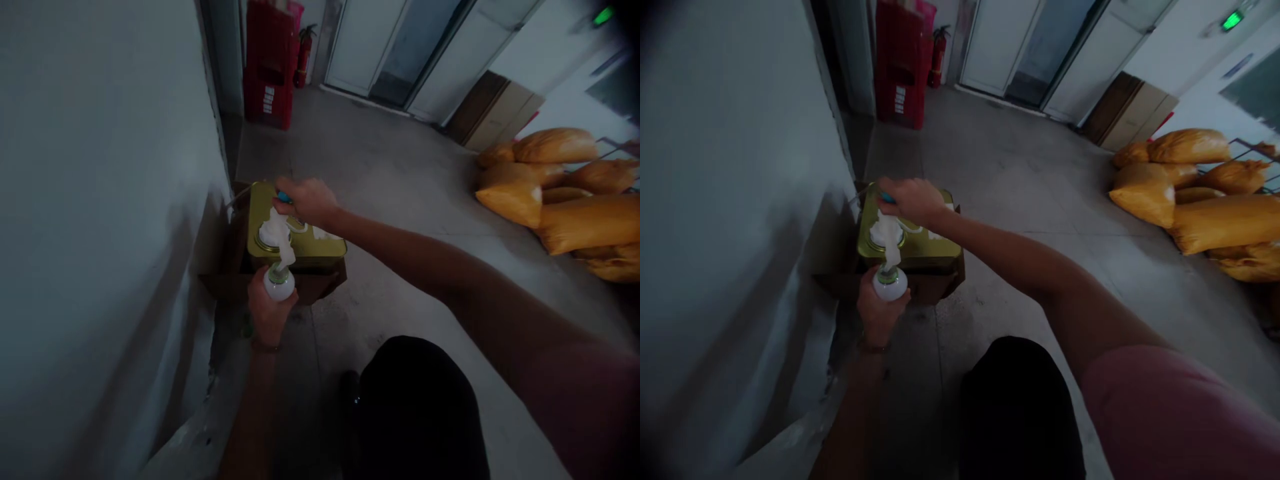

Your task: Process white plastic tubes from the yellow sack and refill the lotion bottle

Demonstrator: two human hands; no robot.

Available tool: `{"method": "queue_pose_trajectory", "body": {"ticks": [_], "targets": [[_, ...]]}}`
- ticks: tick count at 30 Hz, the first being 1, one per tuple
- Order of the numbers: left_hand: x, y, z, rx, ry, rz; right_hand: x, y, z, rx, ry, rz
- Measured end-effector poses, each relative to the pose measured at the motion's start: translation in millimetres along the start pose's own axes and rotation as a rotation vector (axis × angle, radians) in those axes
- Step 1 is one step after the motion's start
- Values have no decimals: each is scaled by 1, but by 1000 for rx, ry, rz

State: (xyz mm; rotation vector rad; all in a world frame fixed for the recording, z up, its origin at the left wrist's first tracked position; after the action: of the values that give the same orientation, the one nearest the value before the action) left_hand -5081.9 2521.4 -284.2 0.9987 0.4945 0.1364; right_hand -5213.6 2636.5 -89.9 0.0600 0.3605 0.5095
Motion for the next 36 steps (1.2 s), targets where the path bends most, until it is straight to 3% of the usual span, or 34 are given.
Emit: {"method": "queue_pose_trajectory", "body": {"ticks": [6,17,24,28,36], "targets": [[-7,5,6,-7,18,-77,-3,-4,6,-44,-69,16],[-1,13,-1,8,23,-89,-13,-5,6,-140,-161,75],[2,11,-3,38,25,-85,-34,-3,35,-238,-286,180],[5,14,-2,39,30,-103,-39,1,47,-226,-256,193],[4,19,-1,45,35,-130,-37,7,41,-161,-212,146]]}}
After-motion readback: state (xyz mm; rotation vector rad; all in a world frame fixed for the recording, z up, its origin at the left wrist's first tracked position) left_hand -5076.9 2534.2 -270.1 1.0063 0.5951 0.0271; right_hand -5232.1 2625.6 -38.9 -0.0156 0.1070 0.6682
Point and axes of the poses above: each hand's wrist, its own x-axis away from the middle knuckle, its own z-axis out of the back of the hand, y = z × x, the point moved 9 cm from there along -x, towards the middle knuckle, and after that the axes turned 3 degrees about -z, right-handed, at the moved point
